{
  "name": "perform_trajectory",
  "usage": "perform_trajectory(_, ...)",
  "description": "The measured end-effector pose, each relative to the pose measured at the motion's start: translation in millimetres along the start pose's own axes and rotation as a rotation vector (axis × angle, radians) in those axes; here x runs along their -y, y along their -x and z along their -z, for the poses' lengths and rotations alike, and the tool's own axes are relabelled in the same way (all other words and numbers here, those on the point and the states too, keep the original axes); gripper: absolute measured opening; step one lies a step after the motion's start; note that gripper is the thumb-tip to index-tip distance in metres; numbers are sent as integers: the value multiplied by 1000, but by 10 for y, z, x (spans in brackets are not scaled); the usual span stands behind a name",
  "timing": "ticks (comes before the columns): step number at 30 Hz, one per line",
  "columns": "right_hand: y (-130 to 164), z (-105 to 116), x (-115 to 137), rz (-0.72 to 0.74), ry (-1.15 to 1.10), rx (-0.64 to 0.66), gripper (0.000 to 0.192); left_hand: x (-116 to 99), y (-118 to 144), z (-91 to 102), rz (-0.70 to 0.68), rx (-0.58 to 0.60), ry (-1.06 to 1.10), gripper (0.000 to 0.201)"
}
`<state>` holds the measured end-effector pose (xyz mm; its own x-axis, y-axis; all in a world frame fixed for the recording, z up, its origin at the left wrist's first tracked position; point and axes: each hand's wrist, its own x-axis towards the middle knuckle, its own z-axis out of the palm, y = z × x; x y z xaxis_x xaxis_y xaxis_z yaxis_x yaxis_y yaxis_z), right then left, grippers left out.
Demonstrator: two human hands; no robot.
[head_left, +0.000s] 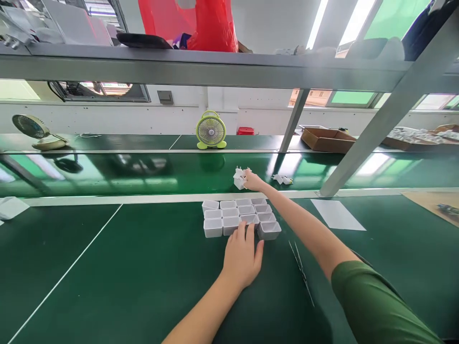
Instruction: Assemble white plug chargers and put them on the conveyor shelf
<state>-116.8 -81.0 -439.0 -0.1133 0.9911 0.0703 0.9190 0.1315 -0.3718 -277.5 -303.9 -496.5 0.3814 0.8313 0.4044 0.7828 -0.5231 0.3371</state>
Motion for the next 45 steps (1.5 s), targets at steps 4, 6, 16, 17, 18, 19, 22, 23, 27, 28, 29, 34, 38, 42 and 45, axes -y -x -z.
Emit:
perform_trajectory(4,-111,82,-182,-105,123,14,38,-11,10,-11,6,14,1,43)
perform_trajectory(6,-163,71,-232,-135,183,40,38,-9,15,-18,0,12,-12,43)
perform_trajectory(16,-337,-13,-65,-144,348,89,35,29,36,-58,-37,-8,-28,45)
perform_trajectory(17,-281,25,-117,-141,356,81,35,34,30,-56,-42,-9,-22,45)
perform_trajectory(18,-193,65,-194,-140,364,73,34,39,23,-54,-47,-11,-17,45)
perform_trajectory(19,-71,102,-295,-140,372,66,33,45,16,-54,-54,-16,-14,45)
perform_trajectory(22,462,180,-670,-139,398,55,31,57,-2,-63,-81,-32,3,44)
perform_trajectory(23,661,198,-795,-142,409,52,30,59,-7,-70,-85,-39,13,43)
perform_trajectory(27,1185,296,-1113,-73,411,94,33,55,-24,-100,-59,-68,58,34)
perform_trajectory(28,1193,329,-1130,-45,398,110,33,55,-29,-104,-49,-73,68,29)
perform_trajectory(29,1144,357,-1120,-20,381,119,32,56,-34,-105,-40,-77,79,24)
perform_trajectory(34,448,272,-788,22,289,101,32,73,-40,-70,-21,-87,98,10)
perform_trajectory(38,31,13,-467,-4,193,139,32,60,-28,-42,-21,-97,66,8)
perform_trajectory(42,-87,-126,-234,-75,118,135,32,41,-20,-35,-35,-105,47,6)
perform_trajectory(45,-90,-67,-110,-122,70,88,33,44,-24,-26,-38,-108,49,7)
